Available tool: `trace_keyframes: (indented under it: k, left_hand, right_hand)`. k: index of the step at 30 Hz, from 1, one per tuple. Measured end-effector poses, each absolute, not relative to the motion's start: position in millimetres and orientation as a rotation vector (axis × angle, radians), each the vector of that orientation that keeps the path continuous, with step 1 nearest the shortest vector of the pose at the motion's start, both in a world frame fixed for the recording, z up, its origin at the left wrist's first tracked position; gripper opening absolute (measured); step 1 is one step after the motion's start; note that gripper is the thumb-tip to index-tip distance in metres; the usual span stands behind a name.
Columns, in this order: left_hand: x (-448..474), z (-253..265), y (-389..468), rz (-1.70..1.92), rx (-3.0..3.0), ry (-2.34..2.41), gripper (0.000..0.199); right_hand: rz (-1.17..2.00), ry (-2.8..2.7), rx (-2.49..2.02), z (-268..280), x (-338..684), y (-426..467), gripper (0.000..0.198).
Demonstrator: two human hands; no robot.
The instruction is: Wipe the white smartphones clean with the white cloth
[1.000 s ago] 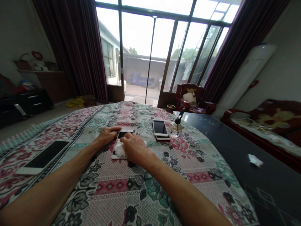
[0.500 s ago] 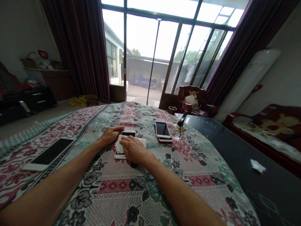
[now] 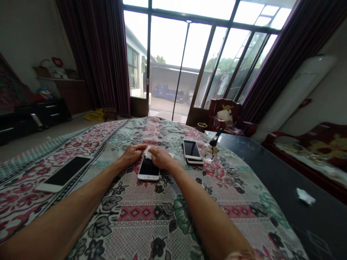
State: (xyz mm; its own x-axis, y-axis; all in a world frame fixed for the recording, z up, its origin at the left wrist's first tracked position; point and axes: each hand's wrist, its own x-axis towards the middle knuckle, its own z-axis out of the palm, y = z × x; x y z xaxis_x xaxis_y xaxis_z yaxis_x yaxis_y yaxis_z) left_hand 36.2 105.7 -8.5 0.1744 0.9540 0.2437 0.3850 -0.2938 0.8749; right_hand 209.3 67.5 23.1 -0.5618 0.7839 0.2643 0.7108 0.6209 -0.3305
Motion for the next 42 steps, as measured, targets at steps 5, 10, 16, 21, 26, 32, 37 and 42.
trace_keyframes:
  k: [5,10,16,21,26,32,37,42]
  left_hand:
    - [36,-12,108,1.109,1.808,1.251,0.042]
    - [37,-14,108,1.13,1.822,1.27,0.036]
    - [38,-14,107,1.116,1.813,1.255,0.039]
    - [36,-15,108,1.114,1.831,1.247,0.041]
    - [36,-14,108,1.101,1.833,1.243,0.043]
    - [36,-13,108,1.11,1.806,1.218,0.043]
    - [35,-16,111,1.138,1.743,1.22,0.039]
    - [36,-15,110,1.122,1.701,1.231,0.041]
  right_hand:
    - [0.298,-2.446,-1.202,20,212,65,0.037]
    - [0.32,-2.437,-1.166,14,221,45,0.041]
    - [0.352,-2.521,-1.117,19,226,12,0.044]
    - [0.47,-2.573,-1.156,35,229,-20,0.057]
    - [0.718,-2.723,-1.261,46,233,-30,0.113]
    - [0.662,-2.779,-1.245,42,233,-27,0.114]
    - [0.556,-2.739,-1.178,39,232,-15,0.096]
    - [0.38,-2.62,-1.06,34,226,-10,0.065]
